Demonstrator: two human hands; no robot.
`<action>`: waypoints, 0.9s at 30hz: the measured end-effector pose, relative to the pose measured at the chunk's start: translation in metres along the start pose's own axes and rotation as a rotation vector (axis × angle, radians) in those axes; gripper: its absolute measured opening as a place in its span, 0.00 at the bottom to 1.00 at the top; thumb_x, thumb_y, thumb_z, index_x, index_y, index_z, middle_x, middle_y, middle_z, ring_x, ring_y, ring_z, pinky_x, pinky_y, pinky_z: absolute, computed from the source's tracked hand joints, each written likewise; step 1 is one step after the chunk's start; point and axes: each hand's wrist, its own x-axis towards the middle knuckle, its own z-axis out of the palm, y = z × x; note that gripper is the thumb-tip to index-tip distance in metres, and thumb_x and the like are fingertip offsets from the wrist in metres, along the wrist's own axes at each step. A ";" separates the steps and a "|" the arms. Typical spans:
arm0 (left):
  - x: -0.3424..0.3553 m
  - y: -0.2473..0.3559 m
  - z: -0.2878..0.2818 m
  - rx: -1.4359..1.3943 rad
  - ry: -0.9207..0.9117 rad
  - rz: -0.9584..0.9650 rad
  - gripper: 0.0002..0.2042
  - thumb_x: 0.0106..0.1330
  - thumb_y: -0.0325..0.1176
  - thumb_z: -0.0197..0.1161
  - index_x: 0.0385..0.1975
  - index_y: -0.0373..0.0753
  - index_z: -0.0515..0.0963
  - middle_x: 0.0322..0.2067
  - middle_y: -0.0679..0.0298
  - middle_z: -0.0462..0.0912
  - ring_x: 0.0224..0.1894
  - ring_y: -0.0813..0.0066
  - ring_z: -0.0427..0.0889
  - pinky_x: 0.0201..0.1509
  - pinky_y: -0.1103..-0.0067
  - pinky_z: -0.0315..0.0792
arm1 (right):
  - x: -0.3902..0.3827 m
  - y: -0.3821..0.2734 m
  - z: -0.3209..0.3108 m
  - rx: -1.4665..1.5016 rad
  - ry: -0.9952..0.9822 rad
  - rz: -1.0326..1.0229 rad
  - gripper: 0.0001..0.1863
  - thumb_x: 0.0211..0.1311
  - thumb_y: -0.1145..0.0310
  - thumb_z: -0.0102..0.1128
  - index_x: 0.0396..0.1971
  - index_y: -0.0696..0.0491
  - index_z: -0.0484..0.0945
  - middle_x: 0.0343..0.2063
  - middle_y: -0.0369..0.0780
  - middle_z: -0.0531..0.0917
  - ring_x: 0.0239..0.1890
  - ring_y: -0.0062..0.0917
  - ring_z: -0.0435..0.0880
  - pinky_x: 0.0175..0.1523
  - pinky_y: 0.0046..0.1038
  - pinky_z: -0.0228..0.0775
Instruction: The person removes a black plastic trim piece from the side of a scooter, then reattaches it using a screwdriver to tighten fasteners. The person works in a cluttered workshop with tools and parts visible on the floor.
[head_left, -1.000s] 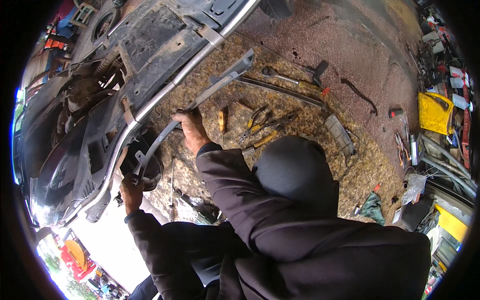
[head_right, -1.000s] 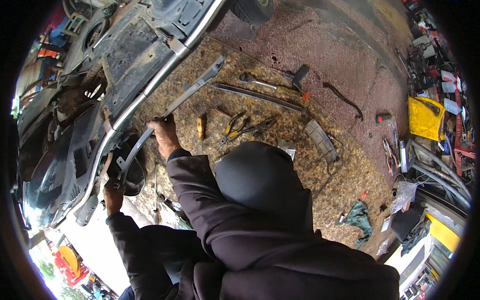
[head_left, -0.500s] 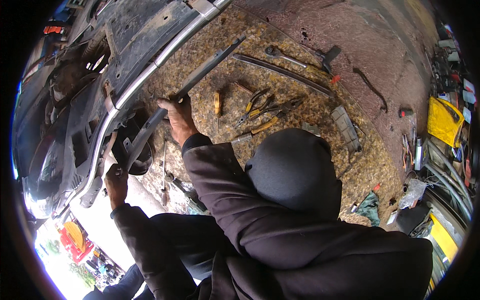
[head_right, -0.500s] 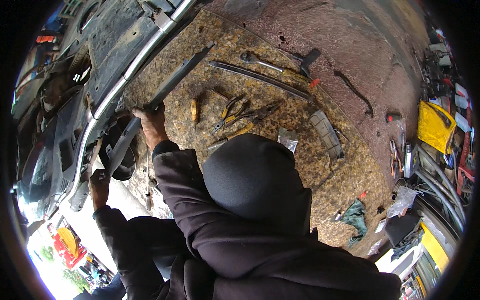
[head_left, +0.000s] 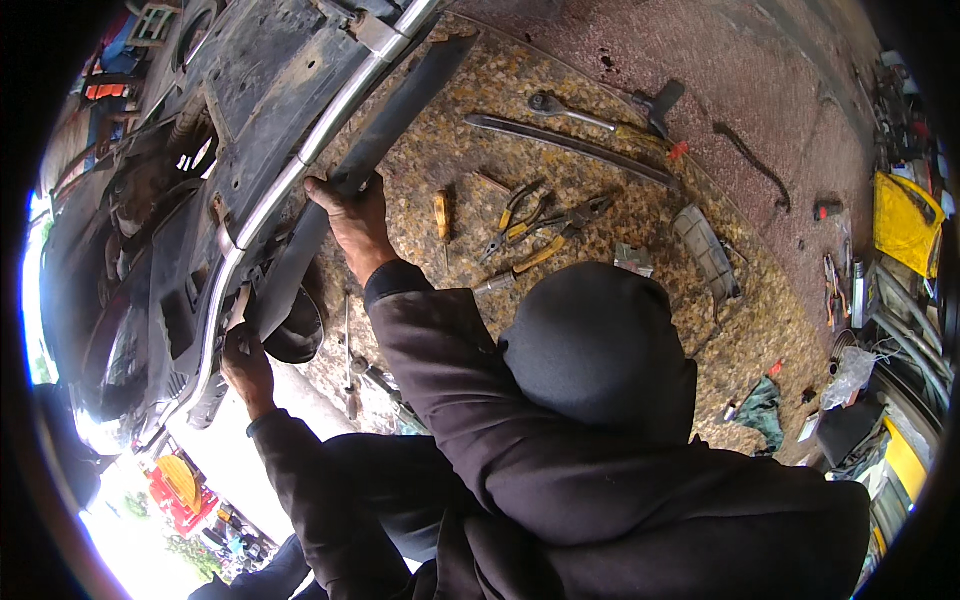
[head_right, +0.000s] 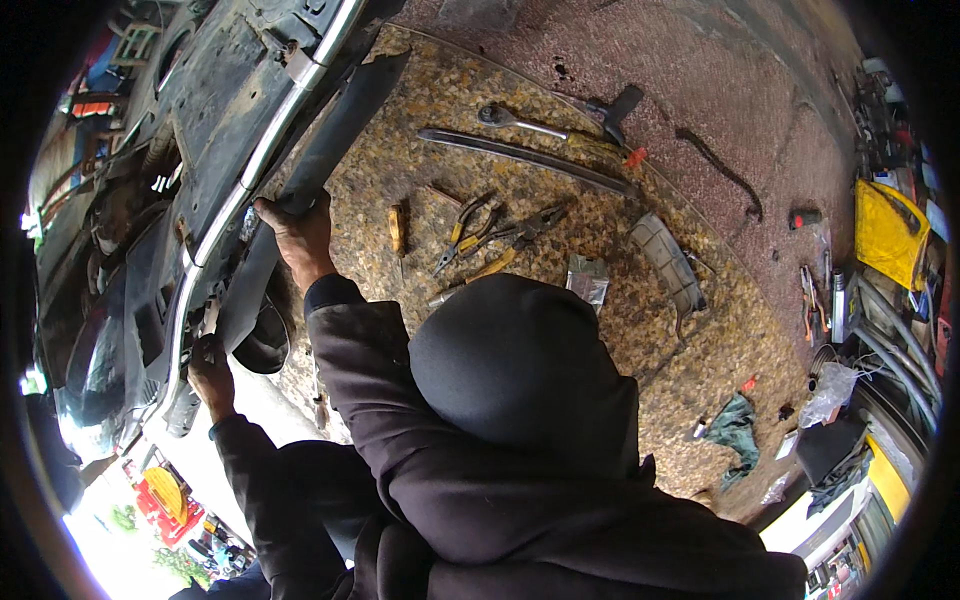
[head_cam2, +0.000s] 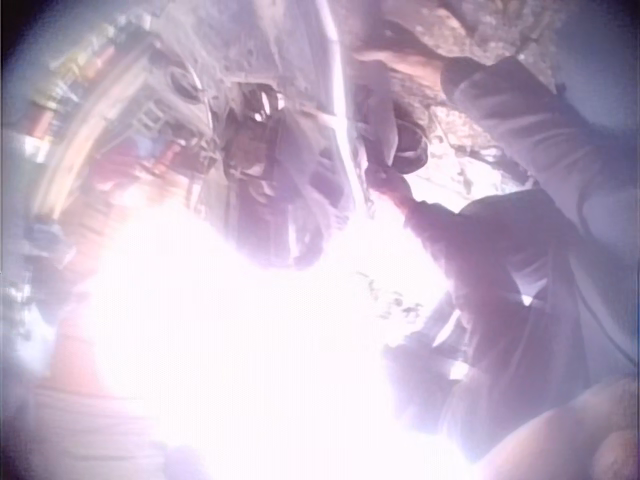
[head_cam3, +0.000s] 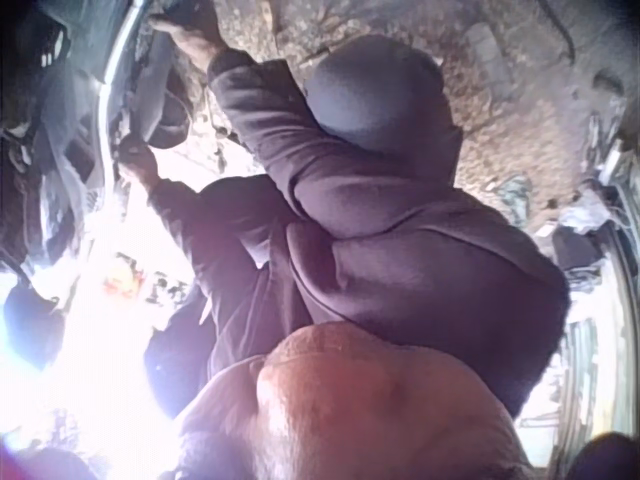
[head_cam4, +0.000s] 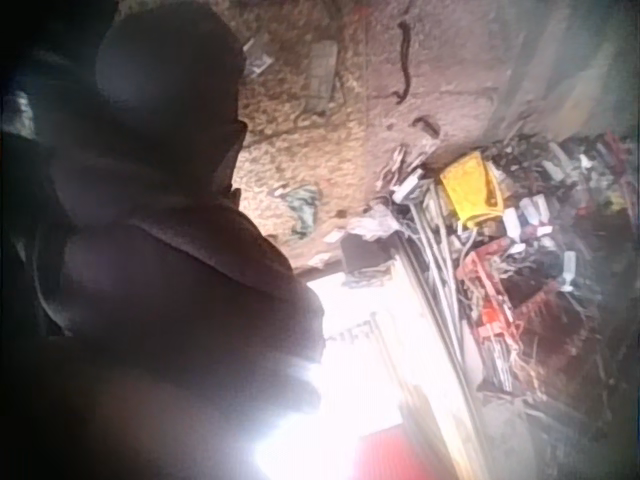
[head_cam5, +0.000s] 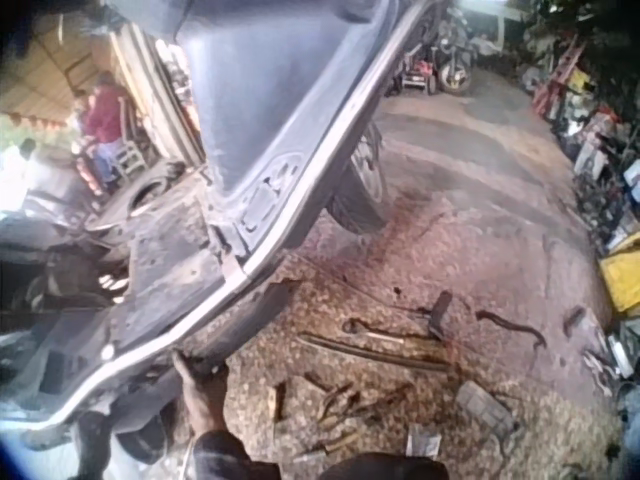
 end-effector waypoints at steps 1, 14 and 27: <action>0.000 0.000 0.001 0.015 0.007 0.010 0.09 0.64 0.32 0.61 0.41 0.37 0.81 0.38 0.53 0.86 0.43 0.55 0.85 0.48 0.68 0.77 | 0.001 -0.001 0.002 0.009 0.012 -0.007 0.30 0.47 0.68 0.78 0.44 0.54 0.66 0.35 0.33 0.75 0.38 0.20 0.74 0.47 0.25 0.69; -0.006 -0.006 0.006 -0.018 0.012 -0.019 0.10 0.65 0.32 0.60 0.43 0.36 0.80 0.39 0.53 0.85 0.44 0.57 0.85 0.51 0.69 0.76 | 0.005 0.002 0.013 -0.111 0.018 -0.101 0.35 0.44 0.70 0.79 0.49 0.61 0.65 0.41 0.40 0.78 0.44 0.24 0.76 0.52 0.25 0.71; -0.013 -0.026 -0.008 -0.200 -0.210 0.077 0.05 0.61 0.22 0.57 0.36 0.33 0.77 0.30 0.56 0.80 0.32 0.66 0.79 0.40 0.73 0.72 | 0.019 -0.020 -0.007 -0.074 0.226 -0.232 0.59 0.52 0.56 0.74 0.68 0.69 0.40 0.55 0.49 0.70 0.56 0.31 0.71 0.60 0.28 0.66</action>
